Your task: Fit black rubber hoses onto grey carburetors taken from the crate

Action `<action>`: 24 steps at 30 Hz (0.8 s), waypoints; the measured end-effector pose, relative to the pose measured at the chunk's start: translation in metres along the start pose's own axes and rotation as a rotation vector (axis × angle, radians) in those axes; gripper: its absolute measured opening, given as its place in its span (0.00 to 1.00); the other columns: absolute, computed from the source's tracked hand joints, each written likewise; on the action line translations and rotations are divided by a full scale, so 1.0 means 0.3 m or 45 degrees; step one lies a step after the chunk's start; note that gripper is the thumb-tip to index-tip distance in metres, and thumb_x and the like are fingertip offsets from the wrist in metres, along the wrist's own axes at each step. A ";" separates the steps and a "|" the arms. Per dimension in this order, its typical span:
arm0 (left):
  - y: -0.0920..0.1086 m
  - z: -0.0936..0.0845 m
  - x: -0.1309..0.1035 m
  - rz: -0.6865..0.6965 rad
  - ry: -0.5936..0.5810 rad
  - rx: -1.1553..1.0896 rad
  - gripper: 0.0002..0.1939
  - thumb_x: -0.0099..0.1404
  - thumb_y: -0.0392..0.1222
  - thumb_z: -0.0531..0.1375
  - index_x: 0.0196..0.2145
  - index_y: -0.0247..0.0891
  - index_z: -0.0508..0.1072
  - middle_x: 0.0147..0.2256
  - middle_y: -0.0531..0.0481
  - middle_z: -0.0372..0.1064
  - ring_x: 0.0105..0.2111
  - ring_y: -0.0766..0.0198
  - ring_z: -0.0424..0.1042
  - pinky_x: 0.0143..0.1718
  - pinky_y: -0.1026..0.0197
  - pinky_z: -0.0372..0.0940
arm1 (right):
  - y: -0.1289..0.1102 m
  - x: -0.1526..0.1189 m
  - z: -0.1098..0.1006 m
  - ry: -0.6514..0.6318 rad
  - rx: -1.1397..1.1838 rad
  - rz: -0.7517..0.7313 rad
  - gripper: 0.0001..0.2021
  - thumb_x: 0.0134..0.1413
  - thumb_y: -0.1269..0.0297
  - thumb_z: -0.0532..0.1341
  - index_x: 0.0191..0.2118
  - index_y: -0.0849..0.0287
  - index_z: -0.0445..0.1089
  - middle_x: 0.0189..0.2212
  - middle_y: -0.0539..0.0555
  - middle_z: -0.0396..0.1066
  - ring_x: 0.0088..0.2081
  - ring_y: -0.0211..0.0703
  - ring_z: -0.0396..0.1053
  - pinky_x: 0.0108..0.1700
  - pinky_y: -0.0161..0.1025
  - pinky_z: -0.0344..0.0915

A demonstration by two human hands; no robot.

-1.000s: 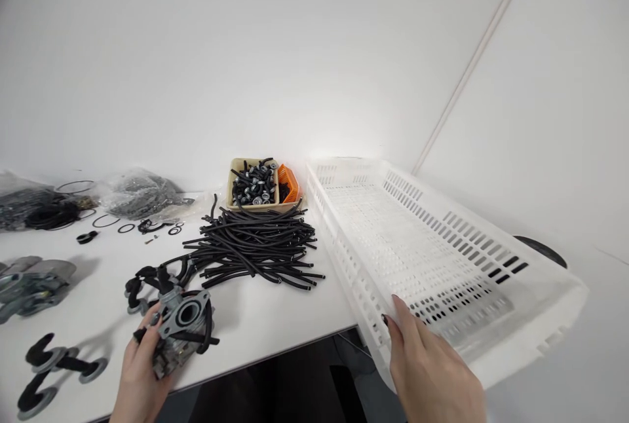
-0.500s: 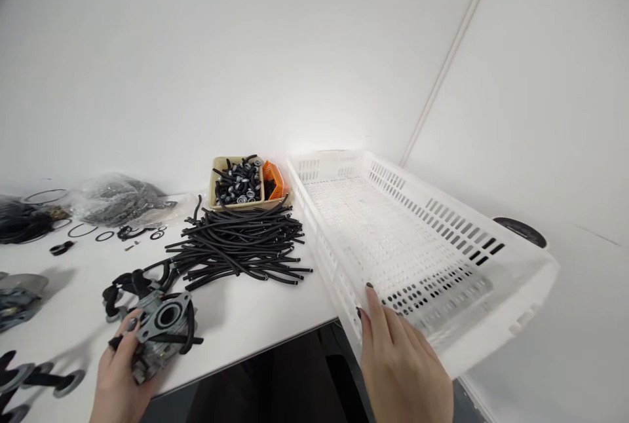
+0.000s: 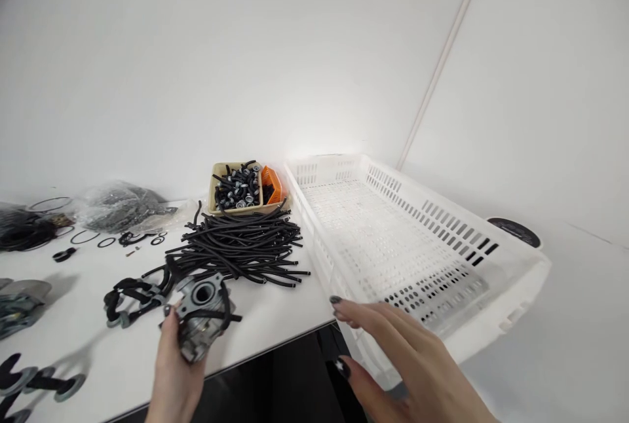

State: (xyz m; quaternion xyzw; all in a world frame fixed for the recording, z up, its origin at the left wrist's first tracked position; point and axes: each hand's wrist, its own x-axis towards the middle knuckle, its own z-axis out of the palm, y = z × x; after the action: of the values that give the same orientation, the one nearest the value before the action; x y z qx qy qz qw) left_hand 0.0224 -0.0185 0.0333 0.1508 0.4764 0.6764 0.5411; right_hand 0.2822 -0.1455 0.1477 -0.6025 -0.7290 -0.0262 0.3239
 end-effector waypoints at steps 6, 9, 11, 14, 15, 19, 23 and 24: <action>-0.055 0.204 -0.141 -0.004 -0.411 -0.037 0.32 0.56 0.67 0.60 0.51 0.44 0.71 0.48 0.46 0.74 0.50 0.52 0.71 0.42 0.60 0.69 | -0.032 0.218 0.019 -0.582 0.212 0.109 0.32 0.57 0.52 0.60 0.66 0.42 0.52 0.59 0.55 0.67 0.50 0.50 0.73 0.48 0.47 0.73; -0.050 0.230 -0.170 -0.057 -0.531 -0.081 0.32 0.55 0.67 0.60 0.49 0.42 0.72 0.47 0.44 0.75 0.50 0.48 0.72 0.44 0.54 0.70 | -0.037 0.314 0.048 -0.615 0.393 0.109 0.28 0.60 0.51 0.57 0.65 0.46 0.56 0.61 0.56 0.64 0.54 0.51 0.70 0.52 0.51 0.70; -0.041 0.223 -0.175 -0.134 -0.585 -0.108 0.31 0.54 0.66 0.62 0.46 0.40 0.73 0.45 0.43 0.76 0.48 0.46 0.73 0.45 0.51 0.69 | -0.035 0.381 0.072 -0.592 0.544 0.122 0.23 0.62 0.53 0.56 0.62 0.48 0.61 0.58 0.56 0.68 0.55 0.50 0.69 0.53 0.51 0.69; -0.027 0.196 -0.170 -0.328 -0.687 -0.134 0.32 0.55 0.66 0.61 0.46 0.36 0.75 0.43 0.41 0.76 0.47 0.45 0.74 0.46 0.48 0.69 | -0.038 0.468 0.122 -0.654 0.831 0.100 0.20 0.62 0.59 0.58 0.59 0.51 0.65 0.53 0.56 0.73 0.53 0.46 0.71 0.54 0.50 0.69; -0.024 0.186 -0.167 -0.403 -0.720 -0.142 0.33 0.56 0.66 0.61 0.48 0.35 0.75 0.43 0.40 0.76 0.46 0.45 0.74 0.47 0.48 0.69 | -0.042 0.489 0.142 -0.706 0.928 0.076 0.19 0.60 0.61 0.59 0.56 0.52 0.67 0.51 0.55 0.75 0.52 0.45 0.72 0.53 0.48 0.70; -0.010 0.155 -0.152 -0.627 -0.731 -0.148 0.35 0.57 0.66 0.59 0.51 0.34 0.74 0.44 0.38 0.76 0.46 0.45 0.74 0.47 0.49 0.69 | -0.062 0.533 0.208 -0.797 1.097 -0.001 0.08 0.56 0.64 0.62 0.40 0.57 0.76 0.37 0.52 0.80 0.43 0.44 0.77 0.48 0.46 0.73; 0.013 0.139 -0.139 -0.676 -0.676 -0.146 0.35 0.58 0.66 0.59 0.49 0.33 0.74 0.44 0.37 0.76 0.47 0.46 0.74 0.48 0.50 0.69 | -0.074 0.529 0.214 -0.710 0.989 0.005 0.07 0.55 0.64 0.64 0.39 0.57 0.76 0.36 0.53 0.79 0.41 0.44 0.77 0.48 0.46 0.72; 0.018 0.137 -0.134 -0.672 -0.668 -0.141 0.34 0.57 0.65 0.59 0.49 0.33 0.75 0.43 0.38 0.77 0.47 0.46 0.74 0.47 0.49 0.69 | -0.077 0.518 0.207 -0.697 0.965 0.042 0.10 0.55 0.62 0.64 0.43 0.56 0.76 0.39 0.55 0.79 0.43 0.45 0.76 0.48 0.46 0.72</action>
State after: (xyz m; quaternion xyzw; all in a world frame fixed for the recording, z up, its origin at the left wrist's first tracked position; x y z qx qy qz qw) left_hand 0.0636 -0.0337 0.0707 0.1617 0.3066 0.4768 0.8078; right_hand 0.2243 0.0086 0.1852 -0.4382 -0.7360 0.4069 0.3173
